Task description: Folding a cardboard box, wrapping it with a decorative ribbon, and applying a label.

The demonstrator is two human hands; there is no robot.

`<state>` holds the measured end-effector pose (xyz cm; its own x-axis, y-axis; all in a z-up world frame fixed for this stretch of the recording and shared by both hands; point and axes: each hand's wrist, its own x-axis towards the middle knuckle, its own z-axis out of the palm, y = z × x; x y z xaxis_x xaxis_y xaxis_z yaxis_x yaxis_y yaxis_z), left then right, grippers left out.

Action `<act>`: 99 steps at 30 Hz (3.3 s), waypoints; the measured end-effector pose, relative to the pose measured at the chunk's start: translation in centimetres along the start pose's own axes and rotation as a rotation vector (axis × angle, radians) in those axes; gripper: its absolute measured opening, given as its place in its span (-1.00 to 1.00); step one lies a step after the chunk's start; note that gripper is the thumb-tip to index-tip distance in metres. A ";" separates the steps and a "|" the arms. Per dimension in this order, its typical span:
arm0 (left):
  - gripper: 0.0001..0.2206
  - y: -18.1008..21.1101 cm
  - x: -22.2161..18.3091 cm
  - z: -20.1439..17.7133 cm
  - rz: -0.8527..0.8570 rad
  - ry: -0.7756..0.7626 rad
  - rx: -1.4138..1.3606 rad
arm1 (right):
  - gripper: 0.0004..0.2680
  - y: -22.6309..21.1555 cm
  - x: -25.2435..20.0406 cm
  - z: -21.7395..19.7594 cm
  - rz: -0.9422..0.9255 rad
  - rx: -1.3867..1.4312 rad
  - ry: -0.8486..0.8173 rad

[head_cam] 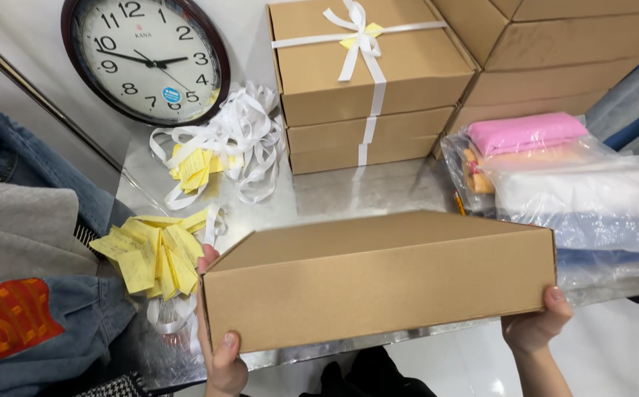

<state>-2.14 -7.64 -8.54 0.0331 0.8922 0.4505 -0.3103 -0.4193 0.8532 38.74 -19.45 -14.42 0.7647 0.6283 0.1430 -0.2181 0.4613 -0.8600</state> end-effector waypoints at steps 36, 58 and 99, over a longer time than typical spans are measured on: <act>-0.33 -9.5 -5.1 -5.6 -0.896 0.058 0.380 | -0.58 10.1 -2.8 -1.9 0.468 -0.851 0.170; -0.37 -10.4 -5.4 -6.2 -0.841 0.030 0.390 | -0.67 11.9 -2.1 -4.1 0.412 -0.807 0.144; -0.37 -9.7 -5.2 -5.5 -0.869 0.066 0.390 | -0.72 13.4 0.2 13.6 -0.257 -1.057 -0.592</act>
<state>-4.52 -7.24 -20.64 0.0450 0.9207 -0.3877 0.1368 0.3787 0.9154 27.75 -4.59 -19.25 0.2610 0.9077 0.3286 0.7041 0.0539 -0.7080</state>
